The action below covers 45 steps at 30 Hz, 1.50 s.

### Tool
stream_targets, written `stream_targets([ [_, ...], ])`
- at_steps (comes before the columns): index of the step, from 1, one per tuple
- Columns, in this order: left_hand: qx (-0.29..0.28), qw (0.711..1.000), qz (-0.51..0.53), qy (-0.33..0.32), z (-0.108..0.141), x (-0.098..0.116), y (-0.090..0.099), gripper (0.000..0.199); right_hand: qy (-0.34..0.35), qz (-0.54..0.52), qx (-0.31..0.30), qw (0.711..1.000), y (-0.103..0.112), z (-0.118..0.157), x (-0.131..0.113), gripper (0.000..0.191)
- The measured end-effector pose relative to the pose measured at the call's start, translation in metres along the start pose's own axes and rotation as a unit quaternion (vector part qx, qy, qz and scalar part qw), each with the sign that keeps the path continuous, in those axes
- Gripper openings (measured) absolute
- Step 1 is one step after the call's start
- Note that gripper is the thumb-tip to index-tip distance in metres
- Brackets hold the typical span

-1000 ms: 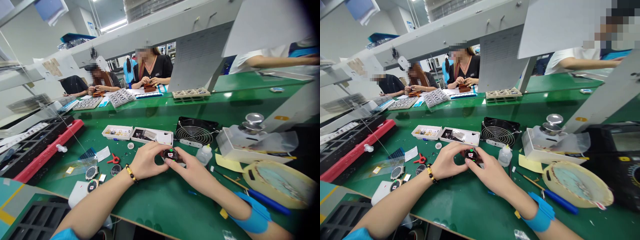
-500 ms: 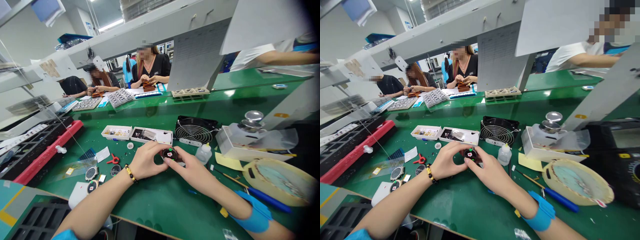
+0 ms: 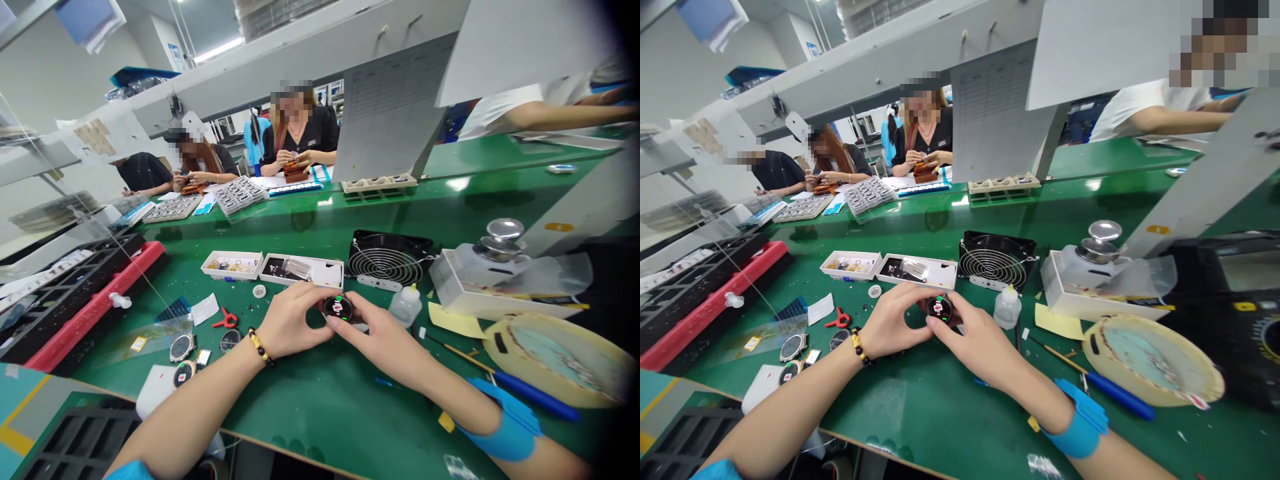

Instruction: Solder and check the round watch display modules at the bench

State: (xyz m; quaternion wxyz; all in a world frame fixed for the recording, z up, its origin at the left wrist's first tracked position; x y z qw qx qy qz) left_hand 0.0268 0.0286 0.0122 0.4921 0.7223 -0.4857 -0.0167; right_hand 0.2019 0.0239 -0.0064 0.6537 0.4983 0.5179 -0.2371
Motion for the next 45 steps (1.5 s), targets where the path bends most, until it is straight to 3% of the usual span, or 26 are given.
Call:
stream_targets([
  [35,0.007,1.000,0.000,-0.007,-0.0013,0.0007,0.0004,0.042,-0.008,-0.012,-0.010,1.000,-0.0009,0.0002,-0.0016,0.027],
  [45,0.043,0.995,-0.065,-0.069,-0.0002,0.0053,0.0028,0.034,0.011,0.010,-0.007,1.000,-0.0004,0.0032,-0.0018,0.027],
])
Point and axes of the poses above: each hand's wrist, its own z-axis away from the middle knuckle, its own y-axis out of the back of the hand, x = y × z, the point moved 3 cm from there along -z, towards the middle knuckle, and after that the axes turned 2 degrees about -x, right-handed, at the moved point
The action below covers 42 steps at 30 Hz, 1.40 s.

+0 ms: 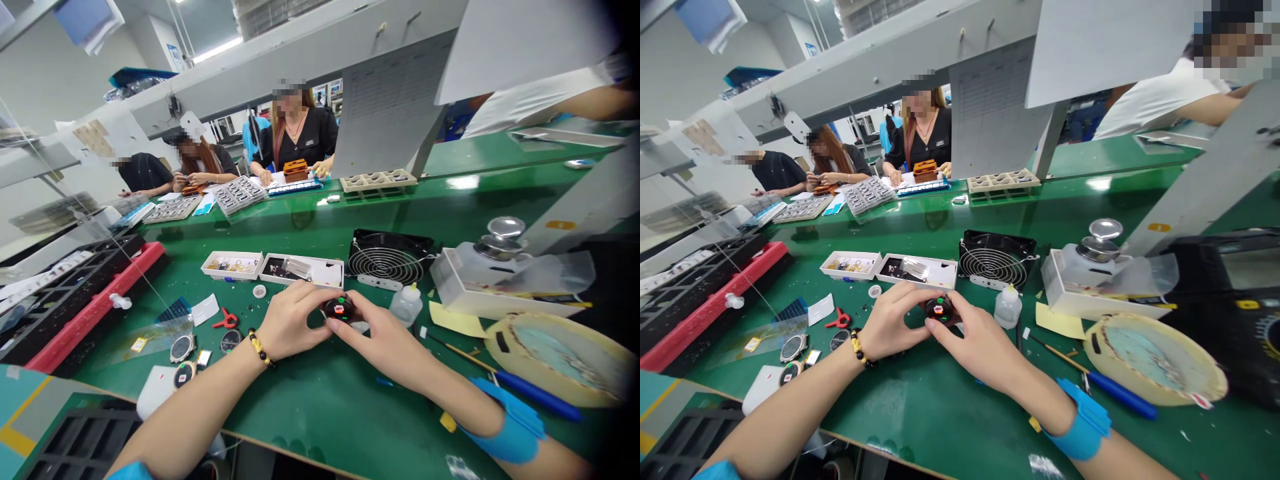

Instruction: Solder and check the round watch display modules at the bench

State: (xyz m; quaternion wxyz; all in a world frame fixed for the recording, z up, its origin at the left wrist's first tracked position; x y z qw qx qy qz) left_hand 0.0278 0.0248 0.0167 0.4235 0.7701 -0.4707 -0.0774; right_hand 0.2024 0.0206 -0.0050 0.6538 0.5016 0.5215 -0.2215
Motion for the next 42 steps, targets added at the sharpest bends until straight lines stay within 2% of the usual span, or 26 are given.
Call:
stream_targets([
  [16,-0.008,1.000,0.007,0.000,-0.0003,-0.0019,-0.0002,0.036,-0.009,0.029,0.002,1.000,0.0000,0.0010,-0.0015,0.029],
  [42,-0.051,0.995,0.062,0.063,0.0007,-0.0064,-0.0038,0.043,-0.014,0.021,0.000,1.000,0.0000,-0.0024,-0.0004,0.026],
])
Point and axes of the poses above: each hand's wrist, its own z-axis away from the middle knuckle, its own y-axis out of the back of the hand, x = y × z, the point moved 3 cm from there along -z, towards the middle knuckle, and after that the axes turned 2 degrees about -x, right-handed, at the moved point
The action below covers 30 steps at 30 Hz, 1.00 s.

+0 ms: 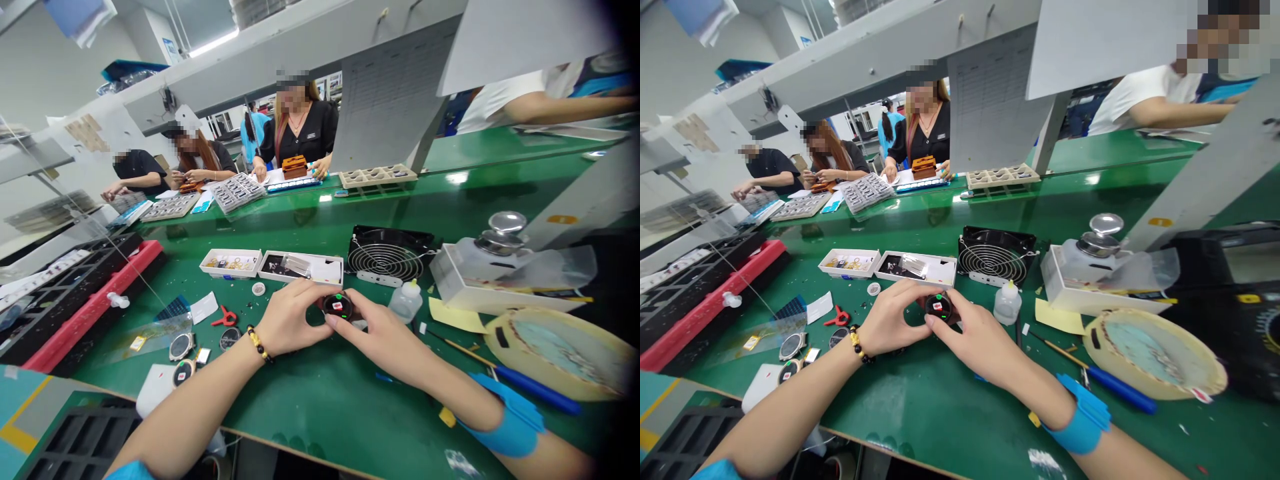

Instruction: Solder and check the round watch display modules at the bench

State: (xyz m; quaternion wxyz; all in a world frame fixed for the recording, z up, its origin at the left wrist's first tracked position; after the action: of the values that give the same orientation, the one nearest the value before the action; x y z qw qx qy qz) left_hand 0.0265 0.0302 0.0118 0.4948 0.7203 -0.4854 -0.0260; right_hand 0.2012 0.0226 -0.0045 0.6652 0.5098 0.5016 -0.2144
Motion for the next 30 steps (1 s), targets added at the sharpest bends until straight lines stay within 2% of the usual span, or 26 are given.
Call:
stream_targets([
  [9,0.007,1.000,-0.005,-0.010,0.0009,0.0007,-0.0004,0.042,-0.014,0.001,-0.005,1.000,-0.0001,0.0000,0.0027,0.028],
  [16,-0.007,1.000,0.014,0.011,-0.0005,0.0005,0.0005,0.045,-0.014,-0.007,-0.004,1.000,0.0001,0.0011,0.0000,0.028],
  [25,-0.002,0.999,0.040,0.026,-0.0018,0.0026,0.0015,0.041,0.013,-0.042,-0.003,0.999,0.0010,-0.0004,0.0020,0.035],
  [30,-0.005,0.998,0.059,0.035,-0.0028,0.0031,0.0025,0.042,0.003,-0.068,0.003,0.998,0.0020,-0.0012,0.0041,0.042],
])
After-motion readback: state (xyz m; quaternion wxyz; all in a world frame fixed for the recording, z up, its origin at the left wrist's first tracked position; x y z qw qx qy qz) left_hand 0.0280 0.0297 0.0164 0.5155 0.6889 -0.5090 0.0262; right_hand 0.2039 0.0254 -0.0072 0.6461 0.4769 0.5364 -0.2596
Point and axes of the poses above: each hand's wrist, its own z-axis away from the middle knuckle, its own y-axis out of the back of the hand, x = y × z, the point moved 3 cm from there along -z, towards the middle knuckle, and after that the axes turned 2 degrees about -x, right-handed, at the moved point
